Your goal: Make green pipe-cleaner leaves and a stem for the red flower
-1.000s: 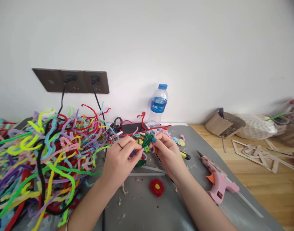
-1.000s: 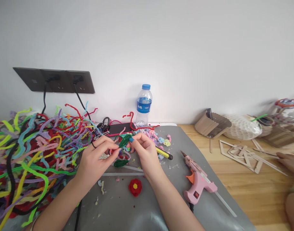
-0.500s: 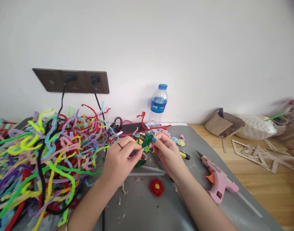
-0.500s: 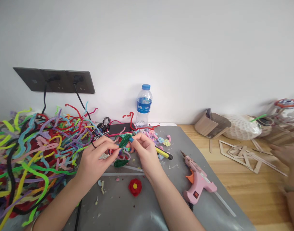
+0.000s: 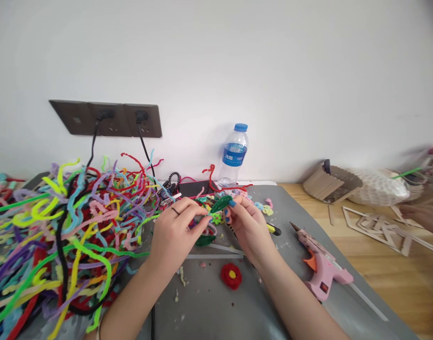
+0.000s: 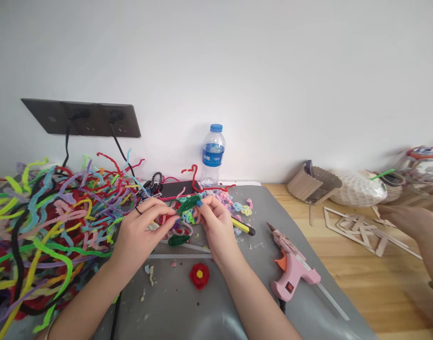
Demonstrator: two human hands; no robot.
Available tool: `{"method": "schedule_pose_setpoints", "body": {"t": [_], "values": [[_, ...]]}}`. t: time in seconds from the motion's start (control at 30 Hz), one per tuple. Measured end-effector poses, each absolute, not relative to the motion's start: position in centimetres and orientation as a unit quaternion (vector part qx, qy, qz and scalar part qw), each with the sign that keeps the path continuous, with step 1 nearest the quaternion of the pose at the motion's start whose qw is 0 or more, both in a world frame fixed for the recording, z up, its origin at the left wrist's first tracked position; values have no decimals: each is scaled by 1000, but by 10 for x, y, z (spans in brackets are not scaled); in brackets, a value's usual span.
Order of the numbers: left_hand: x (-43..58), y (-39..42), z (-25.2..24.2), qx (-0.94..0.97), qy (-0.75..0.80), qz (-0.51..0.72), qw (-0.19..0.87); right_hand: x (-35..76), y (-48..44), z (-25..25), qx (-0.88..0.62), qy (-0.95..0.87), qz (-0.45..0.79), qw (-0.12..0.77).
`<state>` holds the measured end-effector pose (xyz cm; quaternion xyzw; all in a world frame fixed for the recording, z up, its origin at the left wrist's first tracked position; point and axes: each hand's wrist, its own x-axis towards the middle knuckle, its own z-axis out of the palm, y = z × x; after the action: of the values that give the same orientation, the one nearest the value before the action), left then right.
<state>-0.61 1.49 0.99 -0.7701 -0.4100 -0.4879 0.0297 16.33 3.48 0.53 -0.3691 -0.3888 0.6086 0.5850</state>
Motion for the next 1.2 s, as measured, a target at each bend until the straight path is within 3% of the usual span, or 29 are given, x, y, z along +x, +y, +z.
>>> {"method": "schedule_pose_setpoints", "body": {"t": [1.2], "values": [[-7, 14, 12, -762, -423, -489, 18, 164, 35, 3, -368, -441, 572, 586]]}}
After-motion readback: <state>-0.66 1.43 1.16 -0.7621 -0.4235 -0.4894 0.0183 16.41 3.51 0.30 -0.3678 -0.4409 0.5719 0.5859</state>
